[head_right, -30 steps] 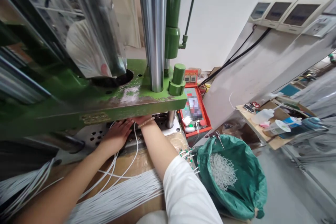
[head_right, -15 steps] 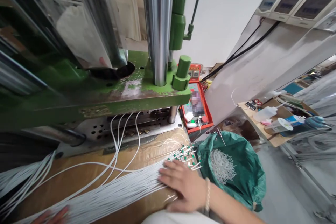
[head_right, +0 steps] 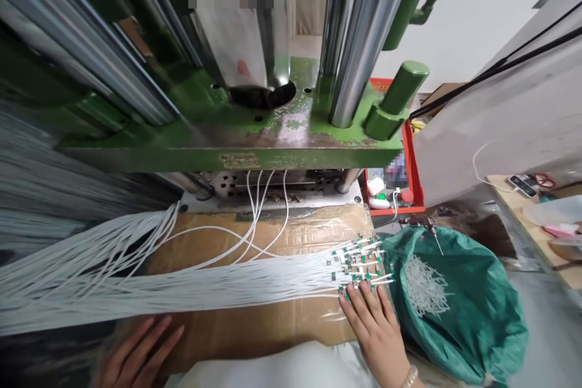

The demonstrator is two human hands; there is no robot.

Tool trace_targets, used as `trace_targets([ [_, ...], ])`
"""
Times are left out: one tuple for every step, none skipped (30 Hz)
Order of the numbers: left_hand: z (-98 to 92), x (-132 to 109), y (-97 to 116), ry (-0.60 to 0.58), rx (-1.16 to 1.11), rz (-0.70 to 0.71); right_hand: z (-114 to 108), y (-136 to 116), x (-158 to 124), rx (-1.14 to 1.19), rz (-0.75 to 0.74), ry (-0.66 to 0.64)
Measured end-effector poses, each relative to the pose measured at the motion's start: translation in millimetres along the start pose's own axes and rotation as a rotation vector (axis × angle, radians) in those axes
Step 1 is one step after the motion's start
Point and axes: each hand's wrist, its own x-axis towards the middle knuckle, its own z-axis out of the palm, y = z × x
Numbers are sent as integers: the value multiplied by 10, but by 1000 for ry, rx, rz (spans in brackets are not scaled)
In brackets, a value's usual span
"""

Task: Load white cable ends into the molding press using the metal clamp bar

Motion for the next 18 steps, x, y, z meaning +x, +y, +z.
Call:
trace_targets([
  [-55, -12, -5, -5, 8, 3, -51, -16, 6, 5, 5, -18],
  [-109, -15, -9, -11, 17, 10, -96, -29, 13, 8, 11, -34],
  [-160, -8, -11, -26, 30, 15, -136, -40, 21, 12, 17, -43],
  [-212, 10, -10, -51, 50, 27, -171, -49, 32, 19, 24, -48],
  [-263, 37, -6, -85, 75, 50, -205, -55, 44, 28, 33, -52],
  [-314, 72, 0, -125, 103, 76, -239, -61, 60, 37, 39, -56],
  [-365, 112, 7, -162, 130, 97, -274, -66, 79, 47, 43, -62],
  [-415, 154, 14, -190, 156, 103, -311, -71, 100, 57, 46, -69],
  [-463, 195, 20, -210, 174, 105, -348, -78, 122, 64, 50, -79],
  [-509, 232, 26, -221, 187, 104, -384, -86, 145, 67, 52, -89],
  [-552, 264, 31, -223, 196, 103, -417, -95, 166, 66, 52, -98],
  [-592, 289, 38, -224, 204, 104, -446, -105, 184, 63, 54, -106],
  [-632, 308, 49, -224, 217, 104, -471, -116, 197, 60, 55, -109],
  [-673, 325, 65, -221, 232, 100, -495, -127, 206, 56, 51, -109],
  [-715, 345, 88, -221, 243, 93, -520, -135, 212, 54, 49, -109],
  [-760, 373, 119, -232, 246, 82, -548, -141, 218, 57, 47, -113],
  [-808, 416, 158, -264, 229, 78, -585, -144, 226, 66, 44, -124],
  [-858, 482, 204, -317, 191, 95, -630, -145, 243, 81, 37, -140],
])
